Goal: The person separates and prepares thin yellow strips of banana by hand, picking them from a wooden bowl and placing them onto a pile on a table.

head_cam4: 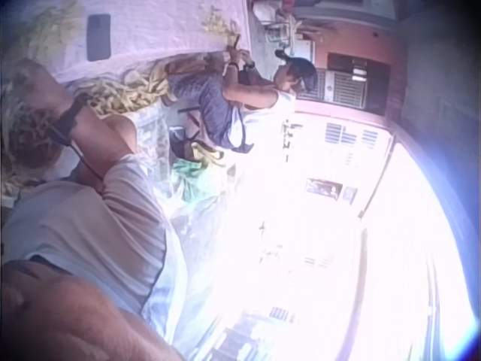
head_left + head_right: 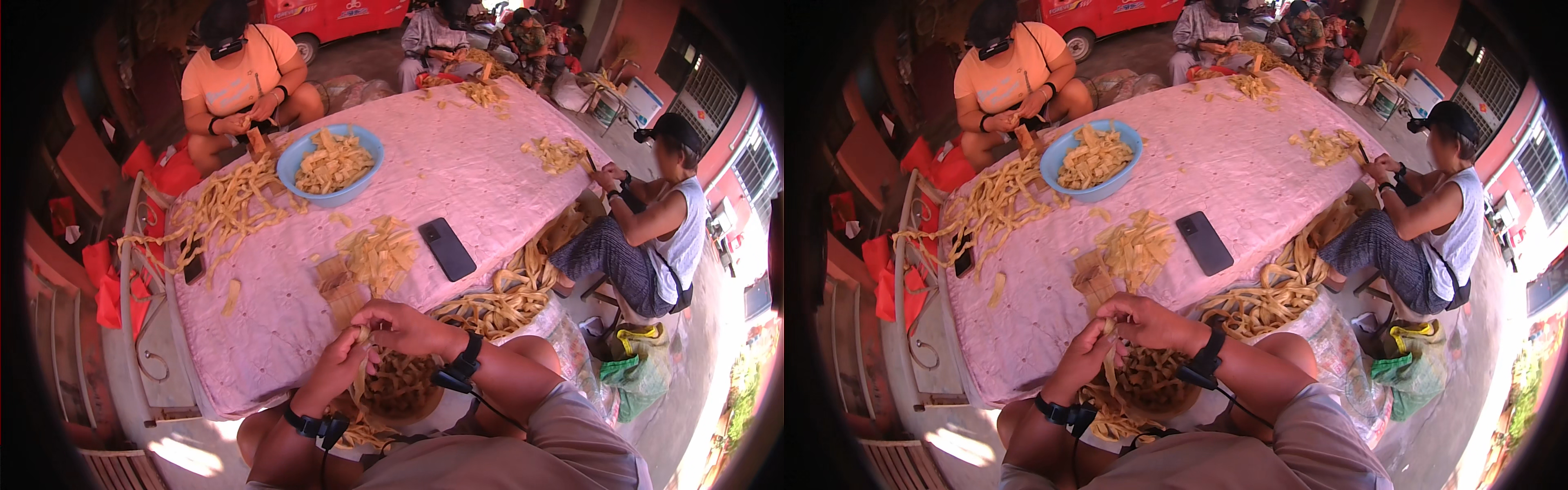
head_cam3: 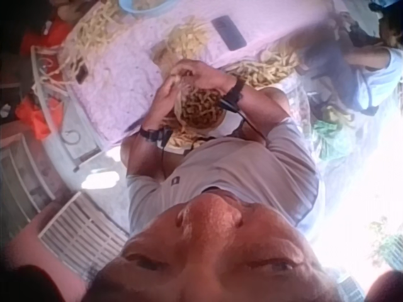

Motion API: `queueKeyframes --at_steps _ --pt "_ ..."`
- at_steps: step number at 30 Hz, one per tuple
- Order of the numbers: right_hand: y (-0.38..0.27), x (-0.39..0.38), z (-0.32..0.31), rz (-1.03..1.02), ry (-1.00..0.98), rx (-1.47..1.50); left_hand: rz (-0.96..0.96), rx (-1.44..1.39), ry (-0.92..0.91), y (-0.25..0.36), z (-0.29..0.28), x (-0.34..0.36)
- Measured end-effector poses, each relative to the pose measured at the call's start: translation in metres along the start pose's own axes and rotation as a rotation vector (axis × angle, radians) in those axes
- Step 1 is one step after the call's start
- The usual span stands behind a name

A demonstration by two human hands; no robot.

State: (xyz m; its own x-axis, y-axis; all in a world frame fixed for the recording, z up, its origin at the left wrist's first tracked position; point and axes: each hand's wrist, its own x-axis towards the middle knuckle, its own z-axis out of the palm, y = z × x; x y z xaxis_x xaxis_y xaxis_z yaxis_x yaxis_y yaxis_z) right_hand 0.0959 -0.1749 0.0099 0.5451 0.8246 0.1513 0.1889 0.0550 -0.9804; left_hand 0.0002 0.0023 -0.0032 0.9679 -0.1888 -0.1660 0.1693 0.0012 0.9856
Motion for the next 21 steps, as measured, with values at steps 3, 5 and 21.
queueKeyframes --at_steps 3,5,21 --pt "0.003 0.002 0.001 0.041 -0.011 0.141 -0.064 -0.065 -0.065 0.005 -0.001 -0.001" --pt "0.003 0.002 0.002 0.019 -0.004 0.090 -0.080 -0.077 -0.082 0.010 -0.001 -0.003" --pt "0.016 0.003 0.016 0.039 0.089 0.067 -0.191 -0.313 -0.013 0.018 -0.002 -0.007"
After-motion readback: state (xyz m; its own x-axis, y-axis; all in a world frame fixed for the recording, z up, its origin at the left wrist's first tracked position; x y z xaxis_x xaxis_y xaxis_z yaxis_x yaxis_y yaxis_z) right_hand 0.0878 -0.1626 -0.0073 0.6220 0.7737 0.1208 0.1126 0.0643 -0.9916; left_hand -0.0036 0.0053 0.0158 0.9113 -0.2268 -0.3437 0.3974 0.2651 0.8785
